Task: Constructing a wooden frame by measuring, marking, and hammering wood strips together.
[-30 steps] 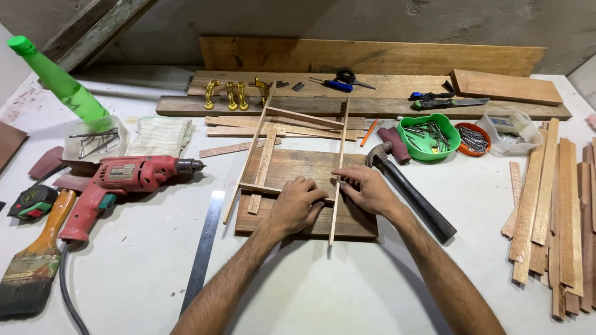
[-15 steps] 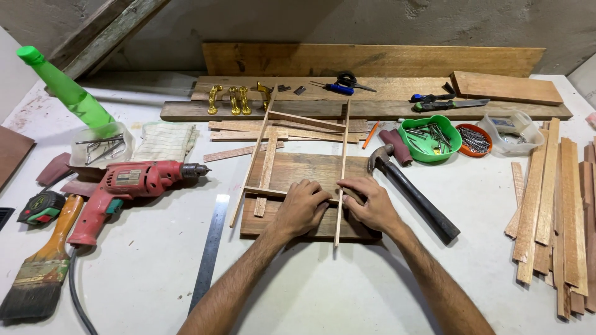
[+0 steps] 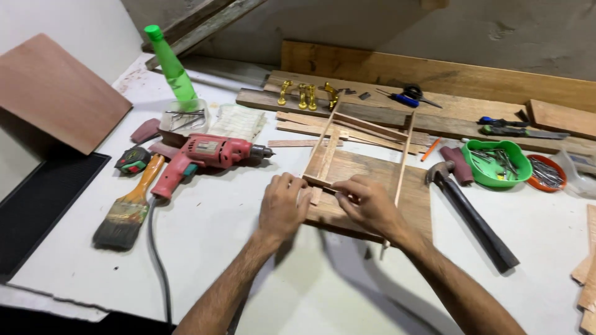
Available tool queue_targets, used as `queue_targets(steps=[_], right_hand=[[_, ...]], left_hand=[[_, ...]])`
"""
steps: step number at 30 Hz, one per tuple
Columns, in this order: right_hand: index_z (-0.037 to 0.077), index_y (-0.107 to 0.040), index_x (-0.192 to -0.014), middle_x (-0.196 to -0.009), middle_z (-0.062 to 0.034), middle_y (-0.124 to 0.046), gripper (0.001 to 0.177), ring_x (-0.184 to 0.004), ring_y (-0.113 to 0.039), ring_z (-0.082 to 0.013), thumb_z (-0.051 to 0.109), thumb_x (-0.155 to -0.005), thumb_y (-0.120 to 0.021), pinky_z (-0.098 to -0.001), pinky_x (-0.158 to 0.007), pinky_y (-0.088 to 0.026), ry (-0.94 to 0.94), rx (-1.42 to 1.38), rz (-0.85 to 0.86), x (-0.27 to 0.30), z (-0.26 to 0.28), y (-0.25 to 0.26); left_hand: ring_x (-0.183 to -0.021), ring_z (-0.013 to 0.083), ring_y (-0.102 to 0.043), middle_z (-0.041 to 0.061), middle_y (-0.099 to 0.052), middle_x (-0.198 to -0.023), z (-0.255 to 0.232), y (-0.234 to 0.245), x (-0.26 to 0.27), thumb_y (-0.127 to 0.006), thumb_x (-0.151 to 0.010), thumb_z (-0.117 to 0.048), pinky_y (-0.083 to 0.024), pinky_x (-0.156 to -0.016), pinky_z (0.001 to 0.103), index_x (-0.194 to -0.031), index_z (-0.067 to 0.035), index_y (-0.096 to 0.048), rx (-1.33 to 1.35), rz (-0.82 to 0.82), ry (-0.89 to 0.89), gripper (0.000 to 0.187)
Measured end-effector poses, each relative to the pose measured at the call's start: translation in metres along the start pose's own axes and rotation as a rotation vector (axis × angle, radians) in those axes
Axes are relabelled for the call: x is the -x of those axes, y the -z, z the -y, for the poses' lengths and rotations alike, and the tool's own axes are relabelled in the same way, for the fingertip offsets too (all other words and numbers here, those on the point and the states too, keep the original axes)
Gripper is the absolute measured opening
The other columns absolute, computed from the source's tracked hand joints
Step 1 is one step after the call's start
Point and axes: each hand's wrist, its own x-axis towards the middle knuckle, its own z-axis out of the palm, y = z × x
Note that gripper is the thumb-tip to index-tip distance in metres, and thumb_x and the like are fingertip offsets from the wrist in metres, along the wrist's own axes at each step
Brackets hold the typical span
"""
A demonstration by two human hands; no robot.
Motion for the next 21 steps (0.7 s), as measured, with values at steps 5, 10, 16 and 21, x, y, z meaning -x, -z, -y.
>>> queue_targets(steps=[5, 10, 16, 21], right_hand=[[0.005, -0.077, -0.105, -0.091, -0.0139, -0.076, 0.02, -0.075, -0.074, -0.0255, 0.014, -0.089, -0.071, -0.0382, -0.068, -0.06, 0.035, -0.064, 0.222, -0.027, 0.029, -0.071], [0.005, -0.076, -0.105, -0.09, -0.0153, -0.077, 0.02, -0.079, -0.073, -0.0298, 0.017, -0.09, -0.071, -0.0426, -0.073, -0.06, 0.019, 0.0, 0.334, -0.039, 0.038, -0.106], [0.01, -0.07, -0.117, -0.092, -0.0136, -0.075, 0.034, -0.084, -0.072, -0.0302, 0.018, -0.085, -0.075, -0.0438, -0.077, -0.057, 0.017, 0.086, 0.373, -0.042, 0.037, -0.109], [0.011, -0.071, -0.117, -0.101, -0.0103, -0.073, 0.028, -0.086, -0.074, -0.0234, 0.014, -0.089, -0.072, -0.0379, -0.078, -0.061, -0.039, 0.12, 0.371, -0.037, 0.021, -0.11]], left_hand=[[-0.103, 0.0342, -0.059, 0.017, -0.064, -0.106, 0.039, 0.035, 0.043, -0.076, -0.088, -0.047, -0.051, -0.087, 0.046, -0.104, 0.001, -0.069, -0.089, 0.086, 0.365, 0.051], [-0.103, 0.0346, -0.06, 0.016, -0.065, -0.106, 0.056, 0.032, 0.067, -0.076, -0.09, -0.045, -0.051, -0.09, 0.046, -0.109, -0.002, -0.07, 0.056, 0.079, 0.428, 0.047], [-0.102, 0.0376, -0.06, 0.021, -0.061, -0.108, 0.059, 0.029, 0.073, -0.083, -0.075, -0.023, -0.051, -0.087, 0.048, -0.11, 0.004, -0.068, -0.012, 0.144, 0.321, 0.046], [-0.104, 0.0262, -0.067, 0.016, -0.065, -0.112, 0.073, 0.007, 0.071, -0.07, -0.092, -0.016, -0.056, -0.093, 0.041, -0.111, 0.002, -0.069, 0.028, 0.306, 0.494, 0.027]])
